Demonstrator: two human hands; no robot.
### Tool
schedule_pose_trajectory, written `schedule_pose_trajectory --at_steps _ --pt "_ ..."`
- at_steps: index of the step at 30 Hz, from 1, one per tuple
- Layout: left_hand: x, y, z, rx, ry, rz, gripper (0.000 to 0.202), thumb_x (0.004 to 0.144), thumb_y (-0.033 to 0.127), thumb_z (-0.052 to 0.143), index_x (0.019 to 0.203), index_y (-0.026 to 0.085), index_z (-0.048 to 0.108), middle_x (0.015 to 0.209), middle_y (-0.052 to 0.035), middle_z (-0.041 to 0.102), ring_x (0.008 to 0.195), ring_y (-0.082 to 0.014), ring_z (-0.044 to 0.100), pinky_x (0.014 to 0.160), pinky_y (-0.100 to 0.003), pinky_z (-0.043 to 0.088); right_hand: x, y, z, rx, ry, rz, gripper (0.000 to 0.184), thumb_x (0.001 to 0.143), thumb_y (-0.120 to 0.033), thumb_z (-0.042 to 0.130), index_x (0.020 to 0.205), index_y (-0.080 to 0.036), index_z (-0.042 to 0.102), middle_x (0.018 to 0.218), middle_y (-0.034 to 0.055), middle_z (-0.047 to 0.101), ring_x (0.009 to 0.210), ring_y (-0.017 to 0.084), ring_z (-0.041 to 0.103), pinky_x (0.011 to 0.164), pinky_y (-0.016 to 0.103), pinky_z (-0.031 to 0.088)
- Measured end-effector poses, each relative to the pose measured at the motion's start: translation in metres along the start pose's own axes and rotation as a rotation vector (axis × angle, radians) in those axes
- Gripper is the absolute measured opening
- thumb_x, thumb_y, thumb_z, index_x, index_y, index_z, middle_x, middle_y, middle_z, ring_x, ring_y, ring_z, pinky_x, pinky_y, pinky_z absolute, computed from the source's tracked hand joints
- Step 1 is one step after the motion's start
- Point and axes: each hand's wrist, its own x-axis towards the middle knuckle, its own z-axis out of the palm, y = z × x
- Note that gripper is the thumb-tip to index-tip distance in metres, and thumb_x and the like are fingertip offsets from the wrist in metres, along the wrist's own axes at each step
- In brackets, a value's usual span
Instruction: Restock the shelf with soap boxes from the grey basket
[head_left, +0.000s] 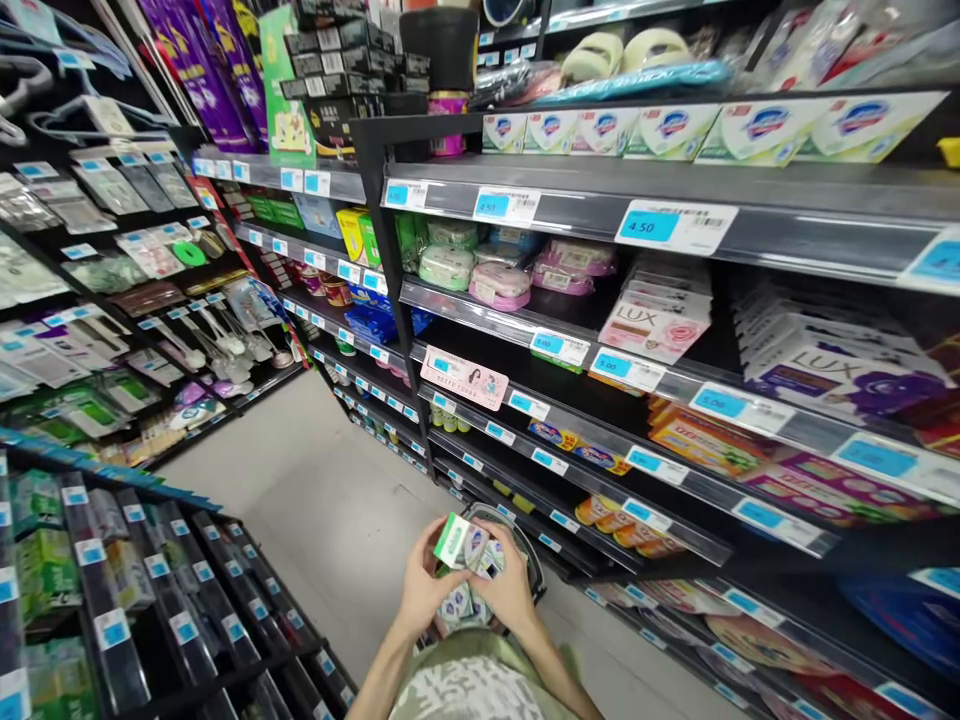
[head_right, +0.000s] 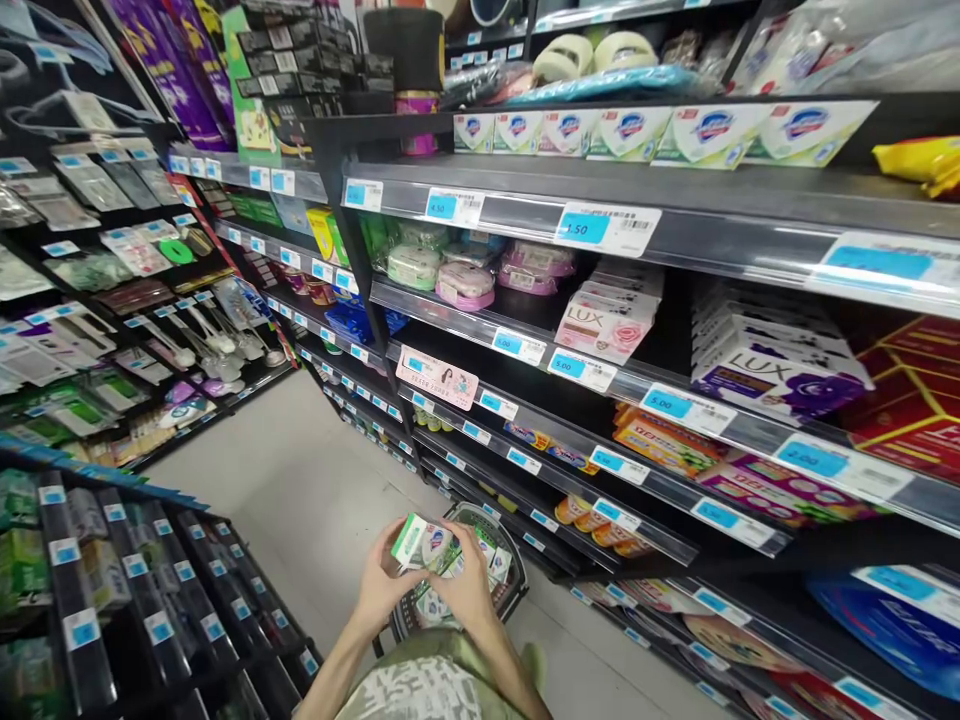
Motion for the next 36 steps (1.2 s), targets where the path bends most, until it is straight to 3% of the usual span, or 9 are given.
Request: schedule_pose_trajectory --at_steps 3,7,11,16,20,23,29,32,36 --pt "-0.005 0.016 0.002 0.355 -0.234 0.251 0.044 0.083 0.026 0.079 0.126 0.027 0.072 0.132 -0.0127 0.07 0.12 -0.0332 0.066 0.106 -0.052 0.052 -0.001 -0.001 -0.001 0.12 -0.083 0.03 0.067 0.068 -0.024 0.072 0.131 -0.044 0.058 0.132 0.0008 0.068 0.126 0.034 0.064 0.109 0.053 0.054" --pt "-0.015 0.035 0.004 0.673 -0.527 0.551 0.043 0.099 0.017 0.059 0.138 0.032 0.066 0.143 -0.009 0.064 0.116 -0.0276 0.064 0.1 -0.048 0.055 -0.005 0.0 -0.005 0.21 -0.142 0.027 0.073 0.066 -0.035 0.072 0.133 -0.053 0.053 0.137 -0.0042 0.064 0.134 0.034 0.059 0.113 0.051 0.052" --pt "-0.019 0.037 0.006 0.762 -0.573 0.665 0.045 0.101 0.014 0.056 0.144 0.03 0.06 0.144 -0.0083 0.063 0.117 -0.0259 0.061 0.099 -0.044 0.056 -0.012 0.009 -0.008 0.253 -0.15 0.02 0.077 0.066 -0.038 0.076 0.136 -0.052 0.049 0.142 -0.0019 0.06 0.135 0.034 0.058 0.114 0.051 0.05" --pt "-0.021 0.034 0.003 0.738 -0.526 0.785 0.044 0.1 0.014 0.06 0.142 0.026 0.058 0.138 -0.0094 0.066 0.114 -0.025 0.059 0.093 -0.042 0.058 -0.02 0.013 -0.006 0.293 -0.158 -0.002 0.065 0.075 -0.044 0.078 0.135 -0.036 0.054 0.134 0.0071 0.063 0.131 0.035 0.059 0.116 0.05 0.047" --pt "-0.027 0.032 0.002 0.781 -0.518 0.747 0.057 0.097 0.03 0.069 0.149 0.025 0.048 0.141 -0.0121 0.063 0.119 -0.0277 0.057 0.098 -0.046 0.056 -0.022 0.009 -0.006 0.275 -0.156 -0.003 0.066 0.072 -0.05 0.082 0.13 -0.03 0.057 0.129 0.0087 0.064 0.129 0.036 0.058 0.113 0.049 0.049" --pt "-0.034 0.03 0.002 0.833 -0.458 0.69 0.075 0.092 0.04 0.075 0.156 0.024 0.039 0.147 -0.0162 0.055 0.124 -0.032 0.055 0.102 -0.052 0.054 -0.023 0.007 -0.007 0.163 -0.097 -0.046 0.051 0.082 -0.043 0.074 0.128 -0.027 0.059 0.129 0.01 0.062 0.125 0.034 0.059 0.111 0.049 0.048" --pt "-0.044 0.029 0.001 0.761 -0.407 0.548 0.065 0.097 0.022 0.06 0.157 0.027 0.036 0.148 -0.0146 0.052 0.132 -0.0289 0.054 0.109 -0.048 0.051 -0.028 -0.001 -0.01 -0.073 -0.151 -0.035 0.062 0.074 -0.012 0.066 0.135 -0.024 0.056 0.132 0.0107 0.053 0.123 0.028 0.058 0.107 0.041 0.049" --pt "-0.046 0.023 -0.004 0.641 -0.328 0.342 0.057 0.099 0.026 0.057 0.154 0.025 0.041 0.149 -0.0142 0.053 0.136 -0.0286 0.052 0.116 -0.049 0.046 -0.026 -0.006 -0.014 -0.1 -0.23 0.044 0.069 0.067 -0.009 0.071 0.132 -0.024 0.057 0.129 0.0092 0.05 0.118 0.025 0.059 0.102 0.037 0.052" --pt "-0.045 0.008 -0.012 0.333 -0.212 -0.034 0.067 0.099 0.045 0.059 0.157 0.019 0.037 0.154 -0.0163 0.05 0.143 -0.0304 0.049 0.112 -0.045 0.05 -0.021 -0.018 -0.024 -0.168 -0.334 0.146 0.068 0.06 -0.022 0.089 0.123 -0.021 0.061 0.121 0.0073 0.056 0.113 0.027 0.061 0.097 0.037 0.051"
